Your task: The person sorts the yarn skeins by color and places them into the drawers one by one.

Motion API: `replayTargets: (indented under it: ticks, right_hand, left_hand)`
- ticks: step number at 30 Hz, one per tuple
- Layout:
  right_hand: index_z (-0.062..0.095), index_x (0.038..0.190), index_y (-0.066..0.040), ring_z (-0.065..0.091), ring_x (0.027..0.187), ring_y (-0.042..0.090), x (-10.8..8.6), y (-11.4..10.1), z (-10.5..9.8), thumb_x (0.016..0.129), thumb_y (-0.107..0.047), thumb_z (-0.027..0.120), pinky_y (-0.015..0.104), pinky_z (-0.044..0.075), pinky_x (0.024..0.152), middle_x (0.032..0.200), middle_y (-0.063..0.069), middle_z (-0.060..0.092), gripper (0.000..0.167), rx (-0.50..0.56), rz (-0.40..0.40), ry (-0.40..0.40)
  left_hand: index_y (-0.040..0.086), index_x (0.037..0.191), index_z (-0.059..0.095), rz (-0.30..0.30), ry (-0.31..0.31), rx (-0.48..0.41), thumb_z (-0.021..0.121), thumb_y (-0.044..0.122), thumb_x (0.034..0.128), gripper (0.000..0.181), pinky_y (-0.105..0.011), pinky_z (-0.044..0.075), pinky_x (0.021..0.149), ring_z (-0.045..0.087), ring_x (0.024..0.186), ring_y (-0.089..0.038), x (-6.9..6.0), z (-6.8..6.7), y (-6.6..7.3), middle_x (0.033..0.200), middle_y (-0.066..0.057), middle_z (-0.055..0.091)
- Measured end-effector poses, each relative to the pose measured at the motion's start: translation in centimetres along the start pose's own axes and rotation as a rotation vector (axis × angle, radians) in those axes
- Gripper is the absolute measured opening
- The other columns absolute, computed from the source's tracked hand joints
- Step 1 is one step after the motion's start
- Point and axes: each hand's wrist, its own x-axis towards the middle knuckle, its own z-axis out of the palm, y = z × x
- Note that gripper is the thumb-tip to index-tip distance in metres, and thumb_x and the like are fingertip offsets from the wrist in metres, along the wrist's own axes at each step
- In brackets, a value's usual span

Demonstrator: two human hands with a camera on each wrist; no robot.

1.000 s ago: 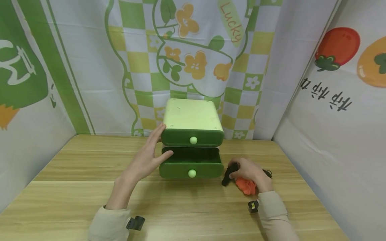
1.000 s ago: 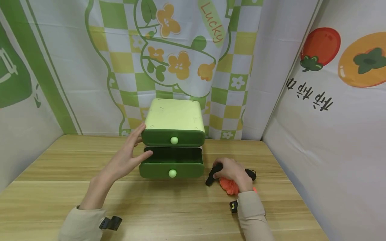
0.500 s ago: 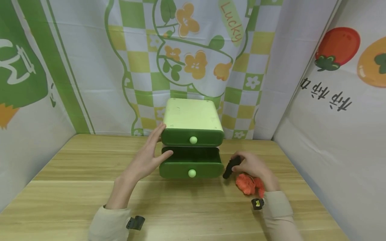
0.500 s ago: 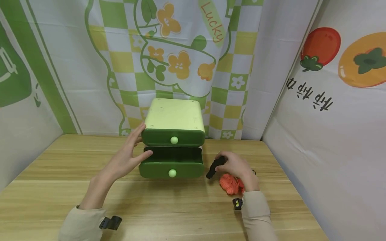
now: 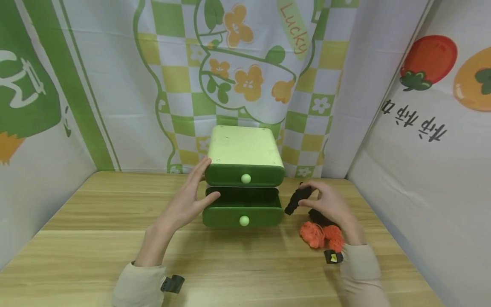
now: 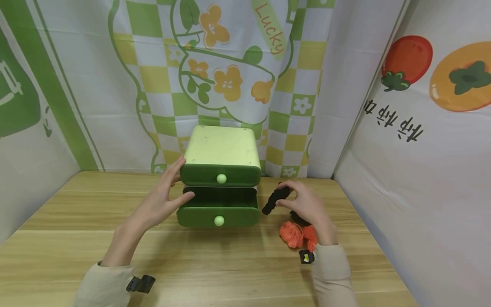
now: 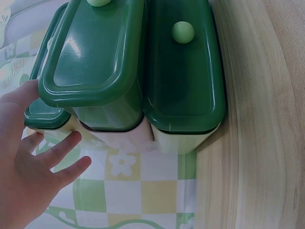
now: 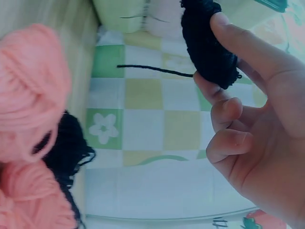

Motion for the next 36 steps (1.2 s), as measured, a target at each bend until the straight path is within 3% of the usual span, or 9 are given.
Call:
replayTargets:
  ticks: [4, 10, 17, 22, 29, 36]
  right_hand:
    - [0.066, 0.125, -0.023, 0.045, 0.067, 0.017, -0.4, -0.8, -0.8, 0.084, -0.042, 0.078, 0.029, 0.039, 0.057, 0.121, 0.007, 0.063, 0.047, -0.012, -0.002, 0.059]
    - [0.066, 0.124, -0.024, 0.043, 0.066, 0.017, -0.9, -2.1, -1.5, 0.084, -0.046, 0.077, 0.028, 0.039, 0.058, 0.094, 0.006, 0.056, 0.047, -0.013, -0.058, 0.158]
    - [0.068, 0.122, -0.027, 0.043, 0.065, 0.014, -1.1, -3.7, -1.4, 0.083, -0.046, 0.078, 0.026, 0.038, 0.056, 0.086, -0.002, 0.051, 0.045, -0.027, -0.104, 0.246]
    - [0.069, 0.121, -0.028, 0.043, 0.063, 0.012, -1.1, -4.5, -0.8, 0.083, -0.044, 0.078, 0.025, 0.038, 0.055, 0.086, -0.004, 0.053, 0.042, -0.048, -0.144, 0.272]
    - [0.070, 0.120, -0.025, 0.041, 0.062, 0.010, -0.9, -5.4, 0.1, 0.083, -0.040, 0.079, 0.023, 0.037, 0.053, 0.104, -0.002, 0.063, 0.041, -0.059, -0.215, 0.296]
    - [0.071, 0.118, -0.024, 0.039, 0.060, 0.008, -0.8, -6.1, 0.9, 0.083, -0.038, 0.080, 0.022, 0.034, 0.050, 0.096, -0.004, 0.061, 0.039, -0.078, -0.256, 0.308]
  left_hand:
    - [0.039, 0.159, 0.002, -0.004, -0.004, 0.000, 0.065, 0.041, 0.0956, 0.090, -0.068, 0.037, 0.107, 0.037, 0.143, -0.033, 0.0, 0.0, 0.1, 0.168, 0.011, -0.001]
    - [0.040, 0.159, 0.001, -0.005, -0.004, 0.002, 0.065, 0.041, 0.0958, 0.090, -0.068, 0.036, 0.107, 0.036, 0.144, -0.034, 0.0, -0.1, 0.1, 0.168, 0.009, -0.001]
    - [0.039, 0.159, 0.002, -0.005, -0.003, 0.000, 0.064, 0.043, 0.0955, 0.090, -0.068, 0.035, 0.108, 0.036, 0.144, -0.034, 0.0, -0.1, 0.1, 0.168, 0.008, 0.000]
    - [0.038, 0.159, 0.002, -0.007, -0.003, 0.001, 0.065, 0.040, 0.0958, 0.090, -0.068, 0.036, 0.107, 0.035, 0.144, -0.034, 0.0, 0.0, 0.1, 0.168, 0.009, -0.001]
    - [0.038, 0.159, 0.001, -0.006, -0.003, 0.002, 0.065, 0.040, 0.0959, 0.090, -0.067, 0.037, 0.107, 0.035, 0.145, -0.034, 0.0, 0.0, 0.1, 0.168, 0.010, -0.002]
    - [0.039, 0.159, 0.002, -0.002, -0.002, -0.002, 0.066, 0.038, 0.0958, 0.090, -0.068, 0.036, 0.107, 0.035, 0.145, -0.034, -0.1, 0.0, 0.1, 0.168, 0.010, -0.001]
